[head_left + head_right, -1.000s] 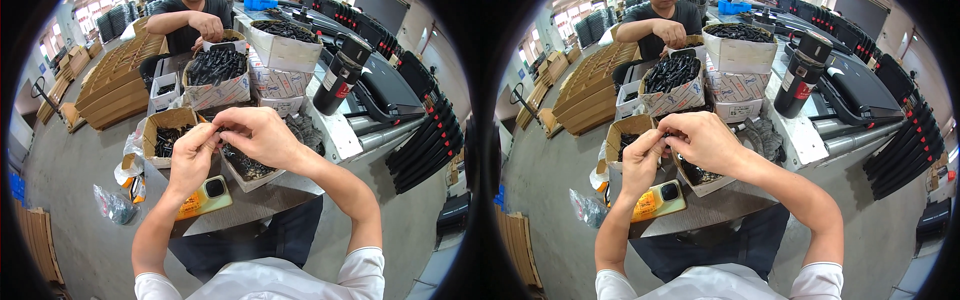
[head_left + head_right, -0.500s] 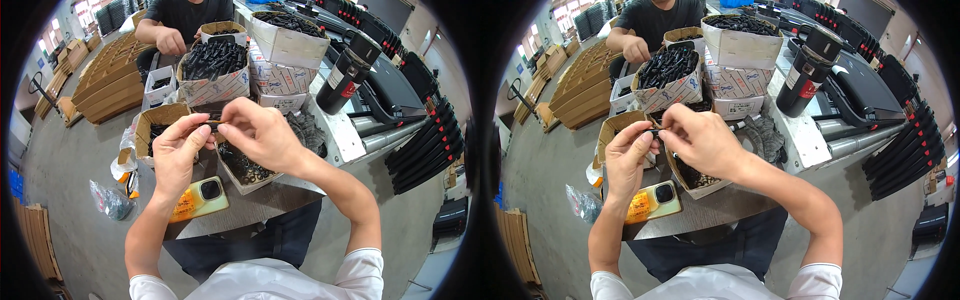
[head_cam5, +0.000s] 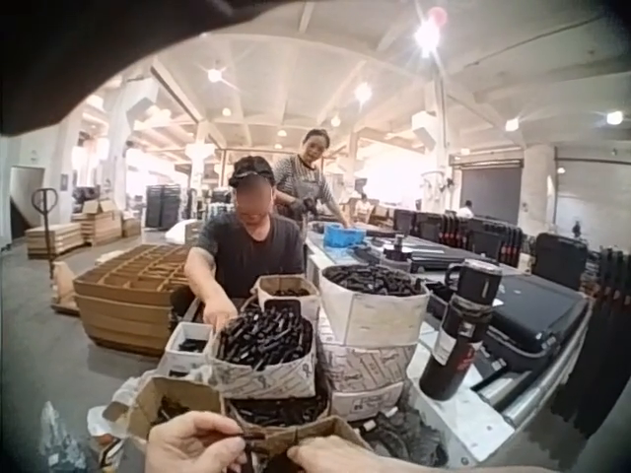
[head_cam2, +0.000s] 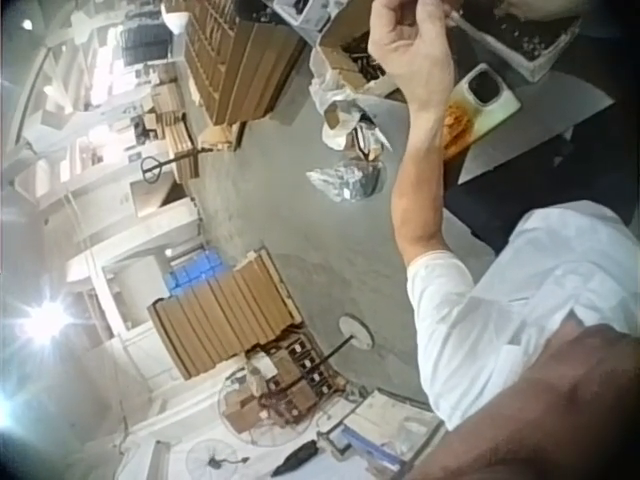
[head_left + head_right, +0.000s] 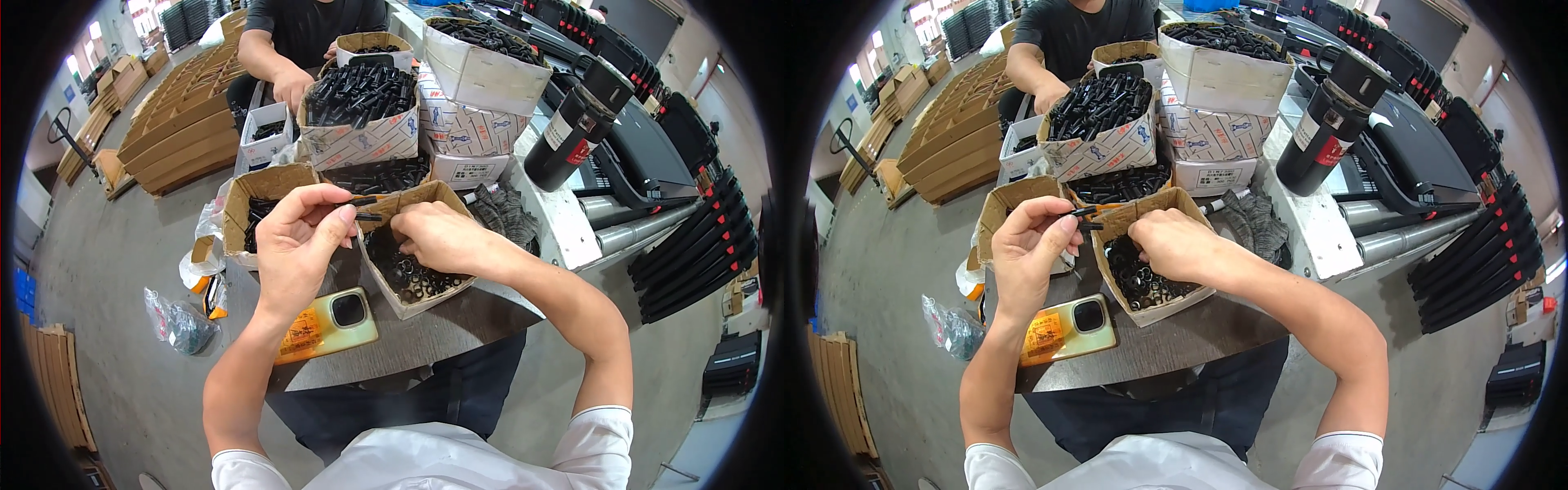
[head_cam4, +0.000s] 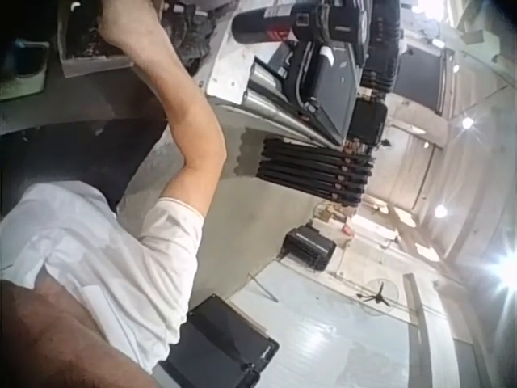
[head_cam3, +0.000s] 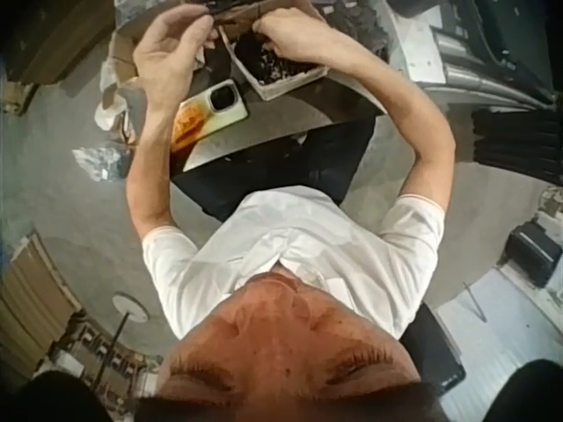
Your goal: Assembling small black plastic components by hand.
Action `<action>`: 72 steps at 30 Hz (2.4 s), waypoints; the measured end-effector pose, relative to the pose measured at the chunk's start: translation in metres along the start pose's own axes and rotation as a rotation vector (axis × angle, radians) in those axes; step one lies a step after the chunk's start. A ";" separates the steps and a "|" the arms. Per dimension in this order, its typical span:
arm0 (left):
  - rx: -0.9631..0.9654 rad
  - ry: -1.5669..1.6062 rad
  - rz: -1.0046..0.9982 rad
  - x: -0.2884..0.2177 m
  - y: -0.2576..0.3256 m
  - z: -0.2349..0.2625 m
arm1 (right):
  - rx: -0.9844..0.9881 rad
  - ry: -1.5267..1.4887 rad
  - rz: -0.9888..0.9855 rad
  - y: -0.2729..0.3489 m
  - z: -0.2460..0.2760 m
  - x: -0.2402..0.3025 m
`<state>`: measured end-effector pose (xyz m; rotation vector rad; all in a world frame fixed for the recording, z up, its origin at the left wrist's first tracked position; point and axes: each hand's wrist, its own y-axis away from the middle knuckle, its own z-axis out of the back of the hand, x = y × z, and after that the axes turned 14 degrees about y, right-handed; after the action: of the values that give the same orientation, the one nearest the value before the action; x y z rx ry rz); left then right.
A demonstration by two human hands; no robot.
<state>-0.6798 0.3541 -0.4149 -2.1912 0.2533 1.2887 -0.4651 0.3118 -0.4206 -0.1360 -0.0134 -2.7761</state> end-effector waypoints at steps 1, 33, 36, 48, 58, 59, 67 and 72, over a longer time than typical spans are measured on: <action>0.003 -0.015 0.008 0.000 0.000 -0.001 | 0.000 0.004 0.002 0.001 0.001 -0.001; -0.074 0.425 0.271 0.025 0.008 -0.006 | -0.096 -1.345 -0.327 0.029 0.029 0.008; -0.076 0.443 0.255 0.025 0.009 -0.007 | -0.126 -1.372 -0.316 0.025 0.026 0.011; -0.098 0.338 0.198 0.020 0.009 -0.011 | -0.281 -1.100 -0.241 0.016 0.038 0.024; -0.246 0.627 0.291 0.021 0.016 -0.009 | -0.521 -0.740 -0.190 0.011 0.034 0.048; -0.260 0.668 0.299 0.020 0.017 -0.010 | -0.527 -0.737 -0.187 0.010 0.036 0.051; -0.244 0.642 0.307 0.027 0.013 -0.009 | -0.606 -0.641 -0.103 0.005 0.043 0.050; -0.262 0.604 0.184 0.026 0.004 0.000 | -0.311 -1.504 -0.188 0.004 0.037 0.025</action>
<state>-0.6682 0.3538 -0.4387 -2.8017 0.5540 0.7413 -0.4836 0.3007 -0.3819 -2.2325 0.0257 -2.1079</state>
